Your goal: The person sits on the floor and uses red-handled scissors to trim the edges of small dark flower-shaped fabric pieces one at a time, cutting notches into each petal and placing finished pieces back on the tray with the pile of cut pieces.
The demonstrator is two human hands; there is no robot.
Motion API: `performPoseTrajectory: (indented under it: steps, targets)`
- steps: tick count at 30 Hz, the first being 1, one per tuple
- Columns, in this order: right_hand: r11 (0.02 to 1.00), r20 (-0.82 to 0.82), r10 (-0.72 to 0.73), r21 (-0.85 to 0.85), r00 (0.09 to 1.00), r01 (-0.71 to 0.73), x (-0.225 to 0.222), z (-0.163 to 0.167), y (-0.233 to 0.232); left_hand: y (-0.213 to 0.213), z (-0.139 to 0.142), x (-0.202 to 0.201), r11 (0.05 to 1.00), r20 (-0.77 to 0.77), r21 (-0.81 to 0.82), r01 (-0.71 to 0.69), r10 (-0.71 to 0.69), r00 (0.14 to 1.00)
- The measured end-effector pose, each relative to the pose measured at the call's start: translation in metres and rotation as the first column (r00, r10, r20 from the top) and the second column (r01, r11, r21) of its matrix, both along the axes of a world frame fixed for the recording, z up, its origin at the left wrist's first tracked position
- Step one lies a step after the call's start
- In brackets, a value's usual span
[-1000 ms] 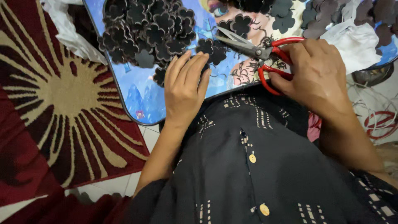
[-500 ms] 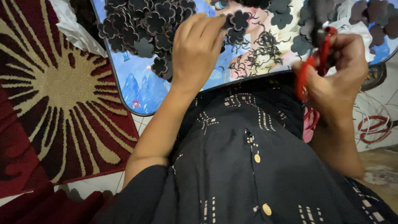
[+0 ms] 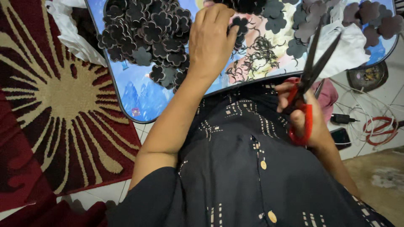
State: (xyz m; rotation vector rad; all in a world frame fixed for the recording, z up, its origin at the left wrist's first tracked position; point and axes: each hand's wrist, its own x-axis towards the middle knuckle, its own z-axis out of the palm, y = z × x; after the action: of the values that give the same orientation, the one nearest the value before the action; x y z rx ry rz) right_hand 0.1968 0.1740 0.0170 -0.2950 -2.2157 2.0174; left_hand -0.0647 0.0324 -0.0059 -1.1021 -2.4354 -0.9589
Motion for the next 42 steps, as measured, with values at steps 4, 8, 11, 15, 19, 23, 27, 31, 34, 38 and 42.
performPoseTrajectory:
  steps: [4, 8, 11, 15, 19, 23, 27, 31, 34, 38, 42]
  targets:
    - [0.998, 0.032, 0.040, -0.048, 0.999, -0.038, -0.004, 0.002, -0.005, 0.005, 0.004, 0.005, 1.000, 0.031, -0.013, -0.013, 0.014, 0.999]
    - [0.996, 0.062, 0.072, -0.056, 0.995, -0.068, -0.008, -0.002, -0.004, 0.005, 0.010, 0.007, 0.999, 0.099, 0.026, 0.026, -0.029, 0.995]
    - [0.994, 0.068, 0.088, -0.068, 0.994, -0.083, -0.008, -0.005, -0.004, 0.005, 0.014, 0.008, 0.987, 0.175, 0.155, 0.049, -0.076, 0.982]
    - [0.993, 0.054, 0.098, -0.066, 0.994, -0.094, -0.010, -0.008, -0.006, -0.001, 0.019, 0.026, 0.862, 0.540, 0.506, 0.015, -0.330, 0.774]
    - [0.990, 0.085, 0.104, -0.101, 0.991, -0.095, -0.015, -0.006, -0.011, -0.020, 0.029, 0.051, 0.752, 0.719, 0.647, -0.125, -0.547, 0.429]
    - [0.988, 0.106, 0.154, -0.031, 0.982, -0.151, -0.018, 0.003, -0.016, -0.036, 0.035, 0.077, 0.752, 0.743, 0.650, -0.110, -0.598, 0.301]
    - [0.981, 0.144, 0.182, 0.047, 0.973, -0.190, -0.024, 0.011, -0.022, -0.041, 0.034, 0.090, 0.738, 0.743, 0.661, -0.137, -0.617, 0.258]
    - [0.970, 0.151, 0.215, 0.080, 0.965, -0.229, -0.031, 0.017, -0.026, -0.042, 0.030, 0.094, 0.732, 0.745, 0.662, -0.162, -0.617, 0.255]
    - [0.969, 0.156, 0.212, 0.098, 0.965, -0.229, -0.033, 0.022, -0.027, -0.046, 0.029, 0.094, 0.739, 0.759, 0.649, -0.182, -0.613, 0.220]
    - [0.965, 0.139, 0.216, 0.123, 0.967, -0.233, -0.034, 0.022, -0.028, -0.047, 0.028, 0.094, 0.748, 0.762, 0.644, -0.162, -0.607, 0.225]
    - [0.969, 0.150, 0.204, 0.107, 0.967, -0.221, -0.034, 0.017, -0.029, -0.049, 0.030, 0.096, 0.767, 0.778, 0.625, -0.147, -0.595, 0.201]
